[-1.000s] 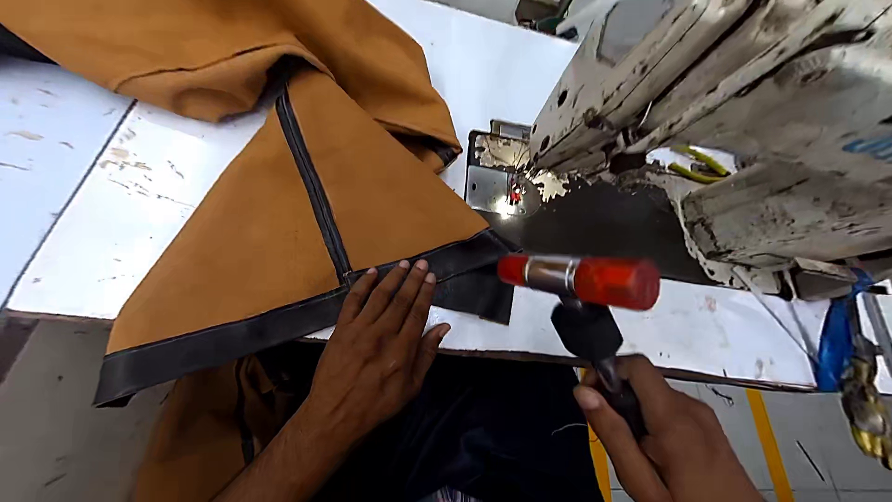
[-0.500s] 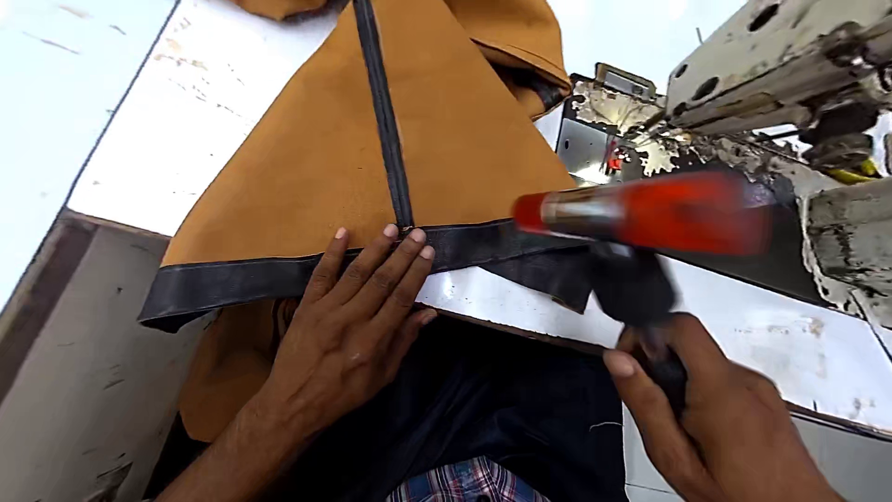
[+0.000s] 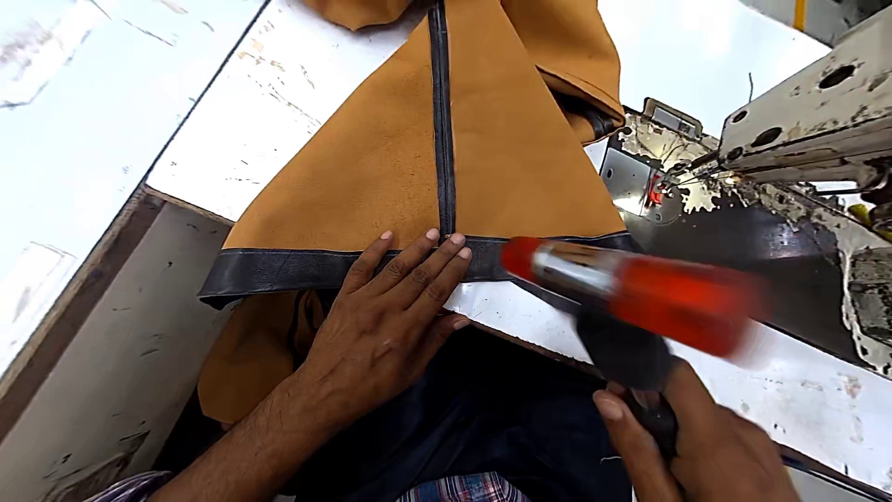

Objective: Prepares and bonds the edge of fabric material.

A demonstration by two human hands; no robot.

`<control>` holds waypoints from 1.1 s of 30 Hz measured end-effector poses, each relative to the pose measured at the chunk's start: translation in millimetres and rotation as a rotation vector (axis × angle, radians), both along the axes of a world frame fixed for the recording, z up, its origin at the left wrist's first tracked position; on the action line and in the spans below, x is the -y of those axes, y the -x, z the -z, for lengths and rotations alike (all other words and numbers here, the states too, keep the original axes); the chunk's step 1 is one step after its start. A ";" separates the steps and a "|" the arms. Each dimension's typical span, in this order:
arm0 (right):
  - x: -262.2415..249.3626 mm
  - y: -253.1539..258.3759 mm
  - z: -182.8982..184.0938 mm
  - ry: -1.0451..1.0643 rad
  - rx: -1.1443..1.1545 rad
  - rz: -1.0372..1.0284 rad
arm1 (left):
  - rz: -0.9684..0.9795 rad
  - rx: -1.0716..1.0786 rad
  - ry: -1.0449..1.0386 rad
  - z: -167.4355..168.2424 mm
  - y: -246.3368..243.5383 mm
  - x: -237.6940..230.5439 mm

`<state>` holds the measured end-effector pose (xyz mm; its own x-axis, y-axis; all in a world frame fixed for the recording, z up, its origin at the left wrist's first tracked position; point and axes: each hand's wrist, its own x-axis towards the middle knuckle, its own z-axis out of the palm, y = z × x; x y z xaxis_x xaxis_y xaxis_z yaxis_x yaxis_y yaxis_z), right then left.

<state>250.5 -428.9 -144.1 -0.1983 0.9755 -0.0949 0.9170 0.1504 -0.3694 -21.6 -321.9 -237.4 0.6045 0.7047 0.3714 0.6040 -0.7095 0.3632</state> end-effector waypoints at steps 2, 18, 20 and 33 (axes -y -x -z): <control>-1.8 2.6 12.7 0.020 0.043 -0.004 | -0.011 0.038 0.087 -4.4 1.1 0.3; -18.0 22.4 6.4 0.137 0.062 -0.029 | -0.022 0.164 0.187 -10.6 5.9 -5.8; -23.5 21.1 -8.5 0.143 0.087 -0.054 | -0.035 0.157 0.116 -12.8 15.4 -8.5; -31.1 24.3 -4.9 0.304 0.112 -0.014 | -0.061 -0.165 -0.036 -11.2 62.2 -36.0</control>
<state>226.2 -397.8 -139.2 -0.1832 0.8966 -0.4032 0.9532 0.0616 -0.2961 -83.9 -285.9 -226.2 0.6161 0.7298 0.2963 0.6956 -0.6806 0.2300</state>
